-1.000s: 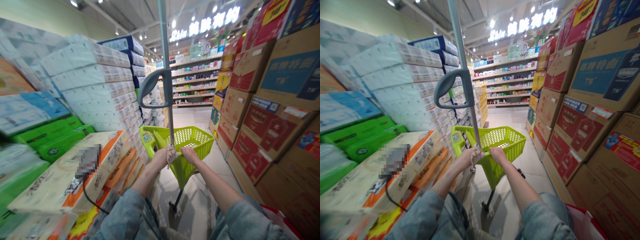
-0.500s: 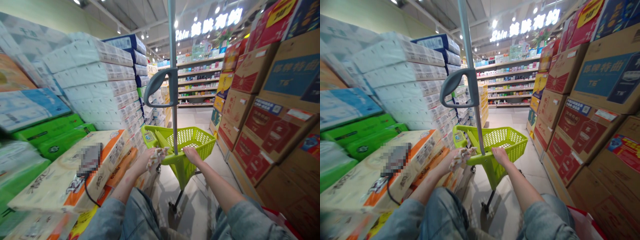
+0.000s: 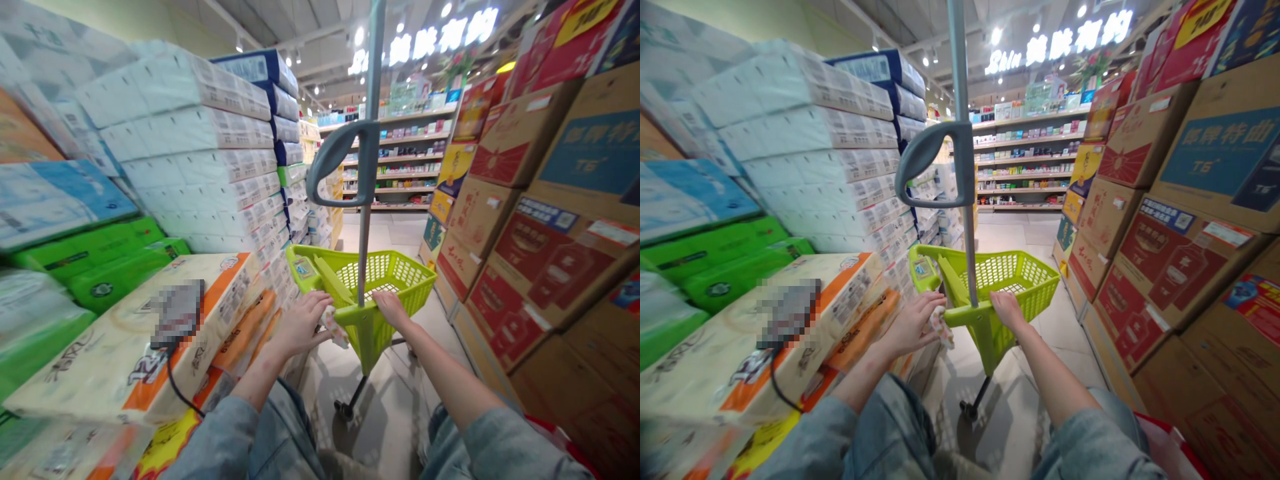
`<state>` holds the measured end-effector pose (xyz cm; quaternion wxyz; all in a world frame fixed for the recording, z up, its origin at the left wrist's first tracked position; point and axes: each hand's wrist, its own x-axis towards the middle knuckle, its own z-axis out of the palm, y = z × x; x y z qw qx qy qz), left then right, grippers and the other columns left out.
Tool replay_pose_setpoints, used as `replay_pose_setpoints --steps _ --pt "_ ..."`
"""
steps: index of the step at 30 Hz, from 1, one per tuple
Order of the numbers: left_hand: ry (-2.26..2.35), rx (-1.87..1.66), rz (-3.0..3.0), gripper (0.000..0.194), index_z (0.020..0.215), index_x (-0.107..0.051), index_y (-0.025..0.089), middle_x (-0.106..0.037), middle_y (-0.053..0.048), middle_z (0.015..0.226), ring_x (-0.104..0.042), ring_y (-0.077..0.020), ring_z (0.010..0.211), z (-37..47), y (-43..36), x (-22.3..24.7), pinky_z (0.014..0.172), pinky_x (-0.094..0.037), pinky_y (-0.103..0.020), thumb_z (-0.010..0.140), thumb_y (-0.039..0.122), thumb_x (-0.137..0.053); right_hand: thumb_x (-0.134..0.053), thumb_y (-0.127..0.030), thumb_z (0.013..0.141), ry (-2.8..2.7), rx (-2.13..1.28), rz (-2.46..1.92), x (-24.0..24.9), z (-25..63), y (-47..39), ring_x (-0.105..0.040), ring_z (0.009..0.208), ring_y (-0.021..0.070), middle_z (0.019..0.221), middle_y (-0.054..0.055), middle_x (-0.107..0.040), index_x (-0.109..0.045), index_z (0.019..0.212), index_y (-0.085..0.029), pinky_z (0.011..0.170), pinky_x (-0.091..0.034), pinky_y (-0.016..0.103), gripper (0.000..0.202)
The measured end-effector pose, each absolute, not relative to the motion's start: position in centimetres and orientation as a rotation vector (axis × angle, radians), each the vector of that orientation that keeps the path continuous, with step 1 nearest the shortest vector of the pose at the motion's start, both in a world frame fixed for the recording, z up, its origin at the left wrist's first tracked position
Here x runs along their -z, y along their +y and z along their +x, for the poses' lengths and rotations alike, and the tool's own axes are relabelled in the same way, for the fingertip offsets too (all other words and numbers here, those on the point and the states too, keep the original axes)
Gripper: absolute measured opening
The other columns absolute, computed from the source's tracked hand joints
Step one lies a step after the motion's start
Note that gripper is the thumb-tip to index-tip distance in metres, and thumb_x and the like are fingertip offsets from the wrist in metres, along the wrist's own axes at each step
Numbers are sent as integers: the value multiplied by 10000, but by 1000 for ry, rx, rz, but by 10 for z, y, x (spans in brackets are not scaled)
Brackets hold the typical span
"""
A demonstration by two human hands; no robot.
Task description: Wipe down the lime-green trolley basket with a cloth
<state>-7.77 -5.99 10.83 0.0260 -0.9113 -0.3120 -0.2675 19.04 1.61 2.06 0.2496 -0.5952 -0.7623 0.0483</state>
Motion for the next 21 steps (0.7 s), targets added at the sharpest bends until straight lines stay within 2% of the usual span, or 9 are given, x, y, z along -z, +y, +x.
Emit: replay_pose_setpoints --steps 2,5,8,10,12,15,19,21 --pt "-925 699 -2852 433 1065 -570 156 -607 -121 1067 -540 -238 1039 -70 -53 -117 930 -406 -389 793 490 -519 -181 -274 923 -2091 -144 -1612 -20 193 16 -536 744 157 736 47 -619 -526 662 -187 709 -336 270 441" --pt "-968 456 -2900 458 774 -629 154 -649 -86 783 -610 -206 765 -58 -39 -129 701 -451 -298 774 588 -483 -196 -285 925 -2114 -162 -1602 -19 197 18 -546 780 158 765 48 -629 -541 671 -187 730 -346 273 440" --pt "-1097 252 -2923 551 521 -587 150 -588 -56 519 -581 -165 543 -44 -30 -136 520 -366 -245 806 586 -409 -196 -291 926 -2121 -173 -1611 -18 200 19 -548 809 165 792 59 -635 -559 691 -183 745 -354 281 446" --pt "-1170 225 -2895 593 448 -561 145 -538 -53 427 -553 -154 474 -37 -30 -135 474 -310 -239 824 563 -371 -189 -283 927 -2121 -159 -1616 -18 202 17 -545 831 169 818 60 -635 -575 727 -183 767 -354 289 446" --pt "-1223 279 -2826 600 439 -560 138 -531 -60 414 -541 -154 456 -31 -31 -130 468 -293 -243 820 558 -366 -189 -278 926 -2070 -90 -1648 -20 201 12 -537 872 179 857 64 -633 -593 783 -187 806 -348 308 438" --pt "-1225 456 -2726 542 510 -597 131 -585 -79 502 -556 -160 513 -24 -36 -120 524 -336 -259 835 502 -374 -201 -317 927 -1867 -20 -1608 -26 193 -2 -527 933 200 904 87 -628 -601 860 -179 852 -346 333 428" --pt "-1112 788 -2640 405 720 -637 142 -627 -90 687 -572 -181 690 -12 -44 -105 708 -394 -326 881 382 -353 -157 -402 935 -1636 -349 -1211 -37 171 -23 -551 955 185 996 79 -630 -572 1011 -185 848 -395 310 475" --pt "-1084 903 -2618 363 788 -629 147 -627 -95 757 -568 -199 775 -7 -48 -99 775 -395 -362 887 361 -352 -137 -444 929 -1513 -518 -1103 -40 163 -29 -579 895 184 968 79 -644 -555 1055 -181 799 -427 311 510"
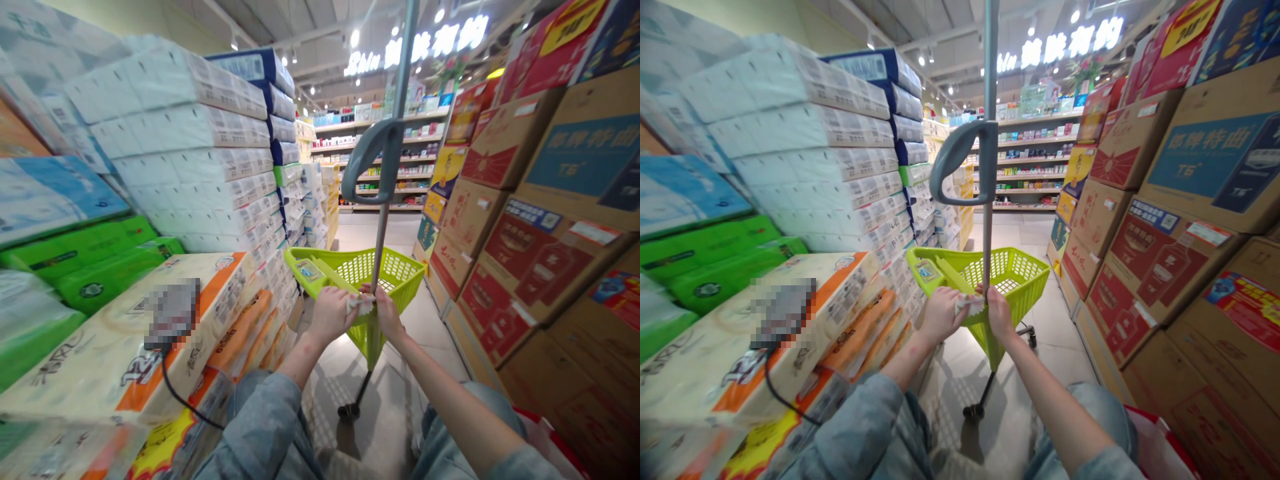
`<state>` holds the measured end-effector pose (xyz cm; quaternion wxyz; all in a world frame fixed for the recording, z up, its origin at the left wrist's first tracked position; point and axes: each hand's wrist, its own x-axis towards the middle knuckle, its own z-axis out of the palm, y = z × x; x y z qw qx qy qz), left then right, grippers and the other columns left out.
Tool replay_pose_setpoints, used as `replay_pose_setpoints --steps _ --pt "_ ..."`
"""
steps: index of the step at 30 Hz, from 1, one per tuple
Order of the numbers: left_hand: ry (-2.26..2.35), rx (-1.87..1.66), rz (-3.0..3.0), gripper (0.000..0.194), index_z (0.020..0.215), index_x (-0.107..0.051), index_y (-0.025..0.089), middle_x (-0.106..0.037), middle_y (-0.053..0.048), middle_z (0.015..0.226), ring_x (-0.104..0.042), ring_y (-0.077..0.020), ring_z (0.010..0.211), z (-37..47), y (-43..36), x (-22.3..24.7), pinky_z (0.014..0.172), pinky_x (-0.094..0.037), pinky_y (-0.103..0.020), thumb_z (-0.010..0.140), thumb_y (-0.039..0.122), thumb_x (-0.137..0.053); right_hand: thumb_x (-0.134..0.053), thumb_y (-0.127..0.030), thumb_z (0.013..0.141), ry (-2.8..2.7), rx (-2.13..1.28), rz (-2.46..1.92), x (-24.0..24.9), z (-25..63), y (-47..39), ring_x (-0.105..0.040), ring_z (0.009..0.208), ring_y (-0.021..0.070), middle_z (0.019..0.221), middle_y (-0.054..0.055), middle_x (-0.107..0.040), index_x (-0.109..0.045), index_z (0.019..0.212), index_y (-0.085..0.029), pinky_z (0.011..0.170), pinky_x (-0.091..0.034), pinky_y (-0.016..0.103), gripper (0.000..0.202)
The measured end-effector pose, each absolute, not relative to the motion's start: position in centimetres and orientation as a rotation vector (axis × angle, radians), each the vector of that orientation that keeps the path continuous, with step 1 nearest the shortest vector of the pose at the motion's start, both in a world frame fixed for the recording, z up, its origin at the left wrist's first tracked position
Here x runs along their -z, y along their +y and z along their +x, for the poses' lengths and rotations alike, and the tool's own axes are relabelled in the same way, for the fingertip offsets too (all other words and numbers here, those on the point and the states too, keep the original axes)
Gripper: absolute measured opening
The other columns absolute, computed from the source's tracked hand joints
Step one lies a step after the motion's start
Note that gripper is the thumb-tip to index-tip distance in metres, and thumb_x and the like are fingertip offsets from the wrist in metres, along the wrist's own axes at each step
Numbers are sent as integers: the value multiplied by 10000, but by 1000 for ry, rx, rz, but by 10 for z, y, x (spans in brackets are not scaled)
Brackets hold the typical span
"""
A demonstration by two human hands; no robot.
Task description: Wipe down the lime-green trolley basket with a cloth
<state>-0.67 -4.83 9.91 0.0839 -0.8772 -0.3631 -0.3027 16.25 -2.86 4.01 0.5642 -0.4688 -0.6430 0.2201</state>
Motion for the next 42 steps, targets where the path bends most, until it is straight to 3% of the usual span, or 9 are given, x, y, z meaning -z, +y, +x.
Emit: replay_pose_setpoints --steps 6,11,16,19,23,26,32,37,42 --pt "-799 1175 -2717 374 1192 -519 182 -543 -94 1239 -422 -216 1210 -13 -63 -79 1036 -283 -432 893 329 -348 -299 -559 862 -1448 -479 -1146 -39 172 -28 -526 651 159 650 23 -569 -524 663 -199 661 -422 280 469" --pt "-768 954 -2724 502 1396 -277 169 -325 -109 1437 -215 -224 1358 -51 -63 -60 1102 -181 -473 911 300 -275 -258 -555 862 -1475 -457 -1137 -32 182 -22 -501 642 157 639 19 -535 -492 622 -206 639 -405 273 485" --pt "-1010 917 -2637 566 1432 -152 179 -237 -113 1474 -167 -226 1373 -78 -53 -58 1105 -172 -499 890 199 -317 -246 -554 864 -1437 -427 -1146 -25 180 -15 -504 655 161 641 21 -528 -486 616 -209 665 -405 281 488" --pt "-959 1028 -2679 539 1412 -221 182 -279 -108 1459 -194 -215 1367 -68 -52 -68 1101 -198 -498 883 169 -323 -238 -571 858 -1424 -419 -1168 -23 180 -12 -510 674 167 648 29 -533 -478 607 -210 675 -411 287 500" --pt "-775 1111 -2794 451 1305 -420 175 -447 -99 1359 -283 -229 1333 -43 -54 -79 1090 -251 -485 866 278 -437 -249 -582 853 -1394 -440 -1153 -23 182 -14 -501 650 160 627 22 -517 -468 592 -210 658 -415 286 504" --pt "-694 1089 -2811 401 1255 -472 175 -522 -89 1290 -357 -209 1292 -36 -48 -80 1091 -261 -468 874 292 -431 -280 -584 845 -1349 -476 -1096 -25 187 -18 -492 623 155 606 16 -507 -459 578 -210 632 -412 286 493" --pt "-677 1021 -2755 390 1271 -458 174 -511 -77 1304 -377 -176 1278 -44 -24 -82 1115 -204 -465 901 247 -359 -287 -605 833 -1341 -548 -1072 -30 194 -20 -476 578 146 563 12 -501 -436 570 -212 572 -401 275 496" --pt "-975 1204 -2593 347 1194 -535 205 -553 -70 1251 -432 -182 1233 -38 -21 -83 1111 -203 -481 910 270 -347 -396 -584 816 -1387 -479 -1119 -29 191 -13 -464 560 132 567 -4 -500 -465 595 -198 544 -387 256 450" --pt "-1111 1257 -2538 274 1064 -610 224 -566 -47 1223 -399 -192 1250 -26 -31 -79 1106 -203 -479 893 266 -401 -387 -483 864 -1501 -267 -1186 -30 186 -12 -536 728 173 742 25 -573 -529 800 -195 709 -446 329 327"
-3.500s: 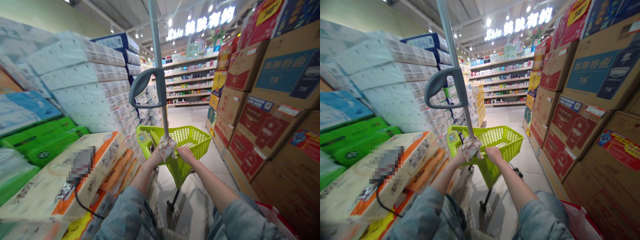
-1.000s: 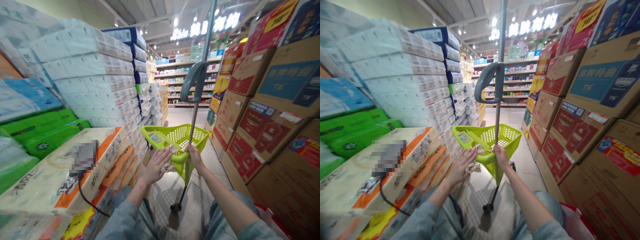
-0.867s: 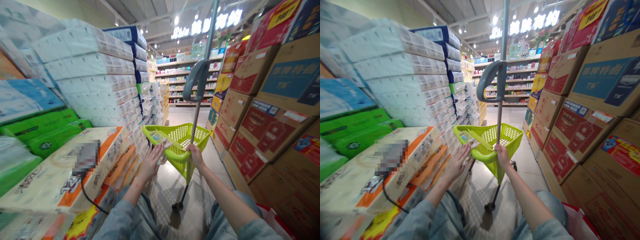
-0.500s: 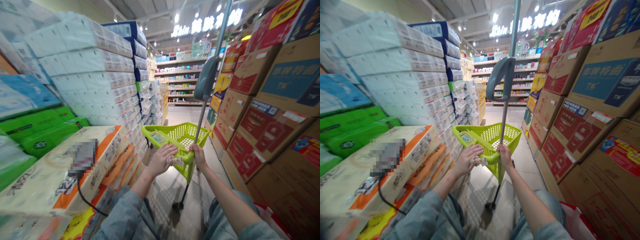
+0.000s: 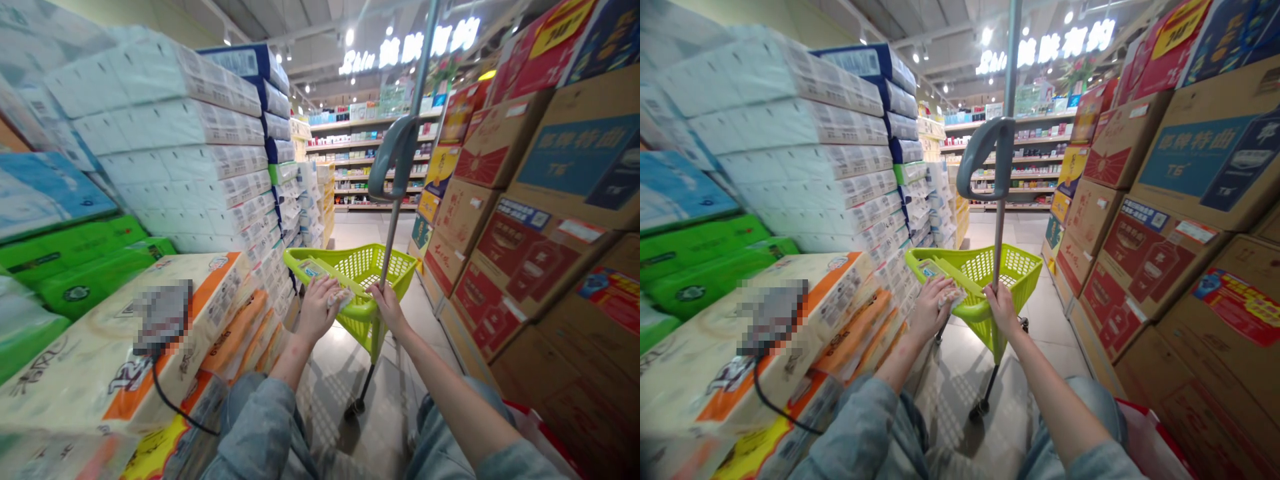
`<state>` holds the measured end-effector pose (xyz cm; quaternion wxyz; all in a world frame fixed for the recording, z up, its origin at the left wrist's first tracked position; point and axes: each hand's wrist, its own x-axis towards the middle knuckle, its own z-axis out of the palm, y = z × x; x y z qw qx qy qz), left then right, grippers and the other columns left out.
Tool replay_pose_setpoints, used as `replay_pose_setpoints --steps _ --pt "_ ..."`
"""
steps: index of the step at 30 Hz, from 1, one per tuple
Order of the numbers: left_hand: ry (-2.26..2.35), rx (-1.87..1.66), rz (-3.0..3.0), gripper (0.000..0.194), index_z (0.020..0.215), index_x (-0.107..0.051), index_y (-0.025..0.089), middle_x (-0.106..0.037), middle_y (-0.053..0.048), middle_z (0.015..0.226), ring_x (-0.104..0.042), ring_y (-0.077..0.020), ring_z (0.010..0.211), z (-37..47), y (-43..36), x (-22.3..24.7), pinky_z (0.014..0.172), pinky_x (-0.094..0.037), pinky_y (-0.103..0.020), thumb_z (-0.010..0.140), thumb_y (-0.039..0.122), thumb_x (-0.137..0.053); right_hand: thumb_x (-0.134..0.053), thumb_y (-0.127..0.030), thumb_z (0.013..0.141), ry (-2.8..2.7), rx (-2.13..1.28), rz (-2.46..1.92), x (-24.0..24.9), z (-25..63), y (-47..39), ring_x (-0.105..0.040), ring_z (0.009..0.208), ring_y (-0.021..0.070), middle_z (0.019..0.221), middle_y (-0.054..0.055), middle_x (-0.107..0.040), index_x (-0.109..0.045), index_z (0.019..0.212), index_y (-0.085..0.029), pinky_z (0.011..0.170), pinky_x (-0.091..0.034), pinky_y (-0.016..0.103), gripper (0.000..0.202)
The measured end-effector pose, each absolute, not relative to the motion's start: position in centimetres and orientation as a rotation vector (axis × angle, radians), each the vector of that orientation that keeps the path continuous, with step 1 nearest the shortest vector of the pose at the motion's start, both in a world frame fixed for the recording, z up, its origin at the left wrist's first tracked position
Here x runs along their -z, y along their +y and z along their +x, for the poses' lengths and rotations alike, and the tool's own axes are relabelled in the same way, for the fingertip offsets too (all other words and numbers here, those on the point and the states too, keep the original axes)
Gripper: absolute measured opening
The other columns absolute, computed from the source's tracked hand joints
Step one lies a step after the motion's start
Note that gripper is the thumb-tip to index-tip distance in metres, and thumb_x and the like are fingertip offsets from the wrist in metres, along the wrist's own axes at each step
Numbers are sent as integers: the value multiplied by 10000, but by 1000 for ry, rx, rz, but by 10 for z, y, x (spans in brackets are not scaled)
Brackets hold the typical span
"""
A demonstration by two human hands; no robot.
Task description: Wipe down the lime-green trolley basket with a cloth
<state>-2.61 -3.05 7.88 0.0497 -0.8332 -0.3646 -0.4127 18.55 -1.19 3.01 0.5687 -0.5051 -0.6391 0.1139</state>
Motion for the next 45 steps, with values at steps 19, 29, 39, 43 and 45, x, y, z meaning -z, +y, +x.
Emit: replay_pose_setpoints --steps 19,29,39,43,45 --pt "-1128 931 -2515 470 1376 -312 182 -323 -62 1444 -169 -200 1374 1 -51 -65 1123 -107 -472 910 240 -293 -337 -236 909 -1613 186 -1152 -55 155 -78 -534 913 197 878 66 -596 -553 891 -199 921 -396 449 220" --pt "-1298 805 -2477 397 1265 -477 200 -495 -64 1323 -368 -193 1285 -15 9 -100 1108 -192 -453 925 298 -299 -254 -306 938 -1613 37 -1180 -67 176 -57 -506 772 182 725 44 -535 -530 709 -206 735 -419 342 372" --pt "-1304 693 -2479 386 1221 -527 186 -502 -74 1317 -368 -226 1282 -2 23 -107 1104 -169 -457 897 315 -363 -257 -308 934 -1623 86 -1231 -65 174 -64 -498 762 185 717 44 -533 -508 692 -203 731 -410 337 364" --pt "-1082 704 -2702 346 1155 -578 236 -582 -19 1229 -449 -169 1217 9 15 -110 1099 -213 -400 897 295 -356 -256 -293 934 -1619 62 -1208 -64 179 -70 -503 766 182 724 41 -533 -522 694 -202 733 -414 337 369" --pt "-1149 697 -2719 331 1110 -608 277 -608 -3 1190 -464 -173 1202 3 24 -114 1087 -234 -415 899 302 -355 -261 -293 934 -1619 33 -1179 -63 182 -72 -511 770 178 727 38 -532 -530 692 -201 736 -418 331 373"
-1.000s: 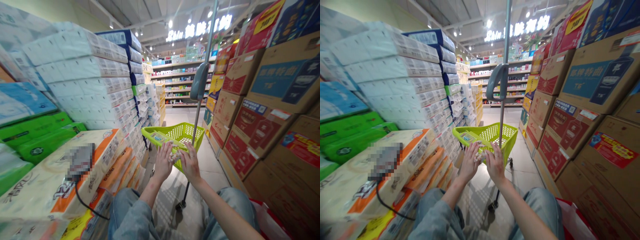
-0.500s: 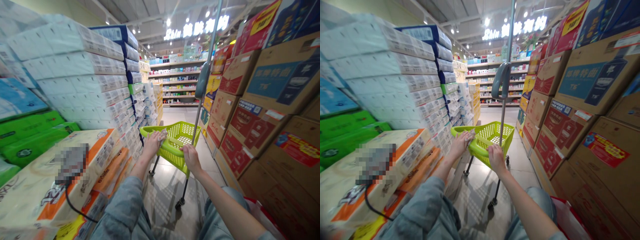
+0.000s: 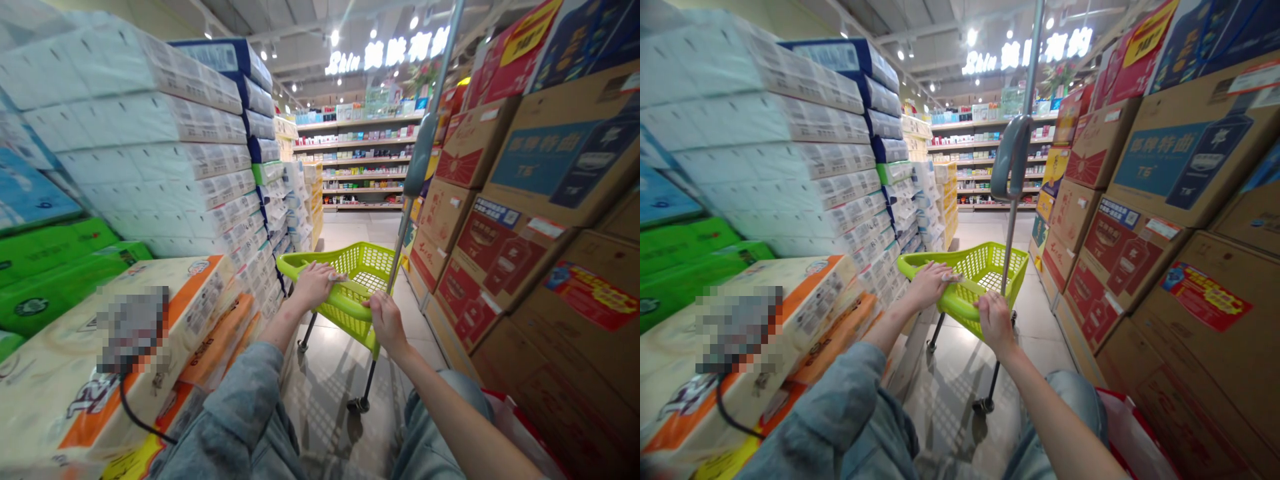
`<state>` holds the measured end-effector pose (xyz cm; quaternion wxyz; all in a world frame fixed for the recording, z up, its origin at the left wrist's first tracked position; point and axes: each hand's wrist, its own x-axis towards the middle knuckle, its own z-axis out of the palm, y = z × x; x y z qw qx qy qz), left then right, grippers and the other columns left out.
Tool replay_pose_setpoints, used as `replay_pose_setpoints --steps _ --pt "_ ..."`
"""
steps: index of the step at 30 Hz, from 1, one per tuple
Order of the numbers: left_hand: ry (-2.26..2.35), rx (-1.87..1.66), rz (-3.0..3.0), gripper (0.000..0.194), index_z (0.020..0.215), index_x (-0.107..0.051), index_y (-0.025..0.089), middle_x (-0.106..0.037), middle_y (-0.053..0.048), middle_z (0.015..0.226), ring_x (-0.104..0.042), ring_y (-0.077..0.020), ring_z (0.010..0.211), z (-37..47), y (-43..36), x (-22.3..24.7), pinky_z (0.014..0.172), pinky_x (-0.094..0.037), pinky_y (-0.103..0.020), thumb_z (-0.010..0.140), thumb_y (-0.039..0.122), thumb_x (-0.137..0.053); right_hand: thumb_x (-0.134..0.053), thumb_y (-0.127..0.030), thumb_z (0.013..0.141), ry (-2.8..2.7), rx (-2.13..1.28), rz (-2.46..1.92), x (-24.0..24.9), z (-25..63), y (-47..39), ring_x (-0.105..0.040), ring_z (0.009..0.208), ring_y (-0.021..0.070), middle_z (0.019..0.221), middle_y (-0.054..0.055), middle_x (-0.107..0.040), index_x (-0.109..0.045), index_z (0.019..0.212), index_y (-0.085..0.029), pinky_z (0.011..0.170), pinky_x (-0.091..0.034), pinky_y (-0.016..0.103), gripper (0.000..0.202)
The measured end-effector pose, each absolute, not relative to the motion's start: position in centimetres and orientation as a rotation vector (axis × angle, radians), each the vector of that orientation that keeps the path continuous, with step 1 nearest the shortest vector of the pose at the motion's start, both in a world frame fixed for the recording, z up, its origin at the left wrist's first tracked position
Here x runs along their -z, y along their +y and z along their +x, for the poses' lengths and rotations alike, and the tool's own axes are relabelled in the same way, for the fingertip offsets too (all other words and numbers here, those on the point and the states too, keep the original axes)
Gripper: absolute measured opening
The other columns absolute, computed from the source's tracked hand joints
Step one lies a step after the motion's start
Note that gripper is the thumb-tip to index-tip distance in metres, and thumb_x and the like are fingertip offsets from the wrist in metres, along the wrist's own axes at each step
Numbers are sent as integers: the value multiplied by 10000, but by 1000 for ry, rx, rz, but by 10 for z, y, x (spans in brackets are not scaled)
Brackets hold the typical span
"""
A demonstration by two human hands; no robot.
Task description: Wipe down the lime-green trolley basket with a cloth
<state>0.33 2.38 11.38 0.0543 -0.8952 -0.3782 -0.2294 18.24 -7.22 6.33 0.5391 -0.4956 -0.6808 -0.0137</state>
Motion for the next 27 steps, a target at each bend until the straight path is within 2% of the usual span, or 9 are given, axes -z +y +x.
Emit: replay_pose_setpoints --steps 3,7,11,15,18,22,24,27 --pt "-1315 705 -2676 331 1069 -635 290 -628 -1 1155 -475 -211 1192 -14 45 -119 1078 -226 -466 899 298 -352 -269 -293 933 -1625 5 -1151 -62 187 -74 -519 771 176 731 36 -529 -536 697 -198 737 -420 321 368" --pt "-1557 815 -2546 349 1068 -641 206 -626 -62 1152 -497 -261 1161 -32 61 -116 1055 -227 -525 901 297 -348 -269 -289 933 -1634 34 -1199 -63 187 -74 -517 758 176 716 34 -527 -517 691 -201 725 -412 312 357" --pt "-1569 1007 -2496 370 1175 -571 211 -555 -65 1259 -431 -231 1233 -34 48 -99 1078 -228 -487 907 331 -346 -312 -305 924 -1681 108 -1318 -69 185 -76 -514 760 179 719 35 -535 -492 704 -203 722 -402 313 302" --pt "-1494 1218 -2458 391 1236 -510 207 -503 -63 1313 -358 -198 1288 -27 22 -81 1101 -193 -469 916 333 -325 -410 -313 888 -1724 157 -1313 -71 187 -80 -539 803 182 775 36 -584 -515 817 -204 751 -416 325 168" --pt "-1439 1224 -2468 366 1194 -541 207 -515 -59 1295 -358 -195 1284 -23 7 -78 1105 -183 -468 913 319 -334 -467 -299 856 -1702 230 -1230 -70 191 -82 -547 971 205 969 65 -624 -501 833 -213 850 -420 385 95" --pt "-1415 1186 -2483 366 1190 -548 213 -527 -65 1277 -379 -198 1267 -19 -1 -84 1100 -202 -461 911 298 -327 -505 -246 822 -1797 453 -1119 -73 191 -85 -329 1287 264 1314 62 -492 -488 714 -216 1027 -266 551 113" --pt "-1411 1183 -2481 372 1201 -542 216 -522 -69 1281 -387 -198 1261 -17 -1 -86 1100 -208 -458 911 293 -323 -511 -229 807 -1901 550 -1096 -75 189 -86 -219 1341 285 1376 33 -431 -502 680 -214 1039 -213 605 128" --pt "-1406 1180 -2475 373 1202 -543 216 -518 -67 1287 -383 -203 1266 -15 1 -85 1099 -209 -460 908 289 -326 -509 -202 796 -2008 624 -1084 -79 188 -87 -134 1362 292 1409 13 -386 -530 688 -210 1040 -182 638 110"
